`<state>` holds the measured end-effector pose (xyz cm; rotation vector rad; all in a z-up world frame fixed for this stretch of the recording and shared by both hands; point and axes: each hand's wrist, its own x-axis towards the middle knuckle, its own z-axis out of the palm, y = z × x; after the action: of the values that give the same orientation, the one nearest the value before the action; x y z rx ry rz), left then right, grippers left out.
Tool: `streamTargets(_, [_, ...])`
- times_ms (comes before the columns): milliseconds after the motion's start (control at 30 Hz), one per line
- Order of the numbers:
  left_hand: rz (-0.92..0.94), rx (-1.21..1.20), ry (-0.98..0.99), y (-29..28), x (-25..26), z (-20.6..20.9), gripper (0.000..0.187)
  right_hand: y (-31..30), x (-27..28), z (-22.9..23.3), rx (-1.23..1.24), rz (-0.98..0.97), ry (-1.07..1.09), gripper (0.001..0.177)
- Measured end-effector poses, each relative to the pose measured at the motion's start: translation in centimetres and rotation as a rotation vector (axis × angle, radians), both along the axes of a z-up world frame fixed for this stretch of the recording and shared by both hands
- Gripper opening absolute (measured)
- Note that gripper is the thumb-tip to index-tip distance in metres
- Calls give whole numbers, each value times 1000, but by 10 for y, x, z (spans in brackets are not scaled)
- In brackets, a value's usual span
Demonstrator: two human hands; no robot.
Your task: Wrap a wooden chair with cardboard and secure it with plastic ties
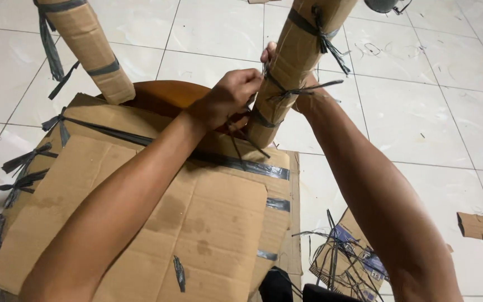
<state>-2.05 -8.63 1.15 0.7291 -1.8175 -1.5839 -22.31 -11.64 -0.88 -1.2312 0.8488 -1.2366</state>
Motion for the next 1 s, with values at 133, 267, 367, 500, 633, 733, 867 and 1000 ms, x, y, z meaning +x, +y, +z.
streamTargets(133, [546, 156, 64, 70, 17, 23, 29, 64, 11, -17, -504, -650, 261, 34])
streamTargets(267, [791, 49, 68, 89, 36, -9, 27, 140, 10, -32, -725, -842, 481, 9])
streamTargets(367, [848, 2, 32, 153, 36, 13, 19, 177, 20, -29, -1096, -597, 878, 24])
streamTargets(500, [805, 52, 77, 205, 26, 32, 19, 217, 46, 22, -1260, -444, 1235, 28])
streamTargets(633, [846, -58, 167, 175, 12, -13, 17, 238, 40, 31, -1129, -384, 1303, 17])
streamTargets(733, [872, -46, 166, 187, 26, 3, 18, 236, 18, -2, -743, -450, 751, 25])
streamTargets(867, [928, -153, 232, 122, 23, -33, 21, 236, -5, 19, -222, -502, 304, 19])
streamTargets(1000, [897, 54, 490, 115, 14, -8, 24, 218, -18, 22, 86, -574, -6, 19])
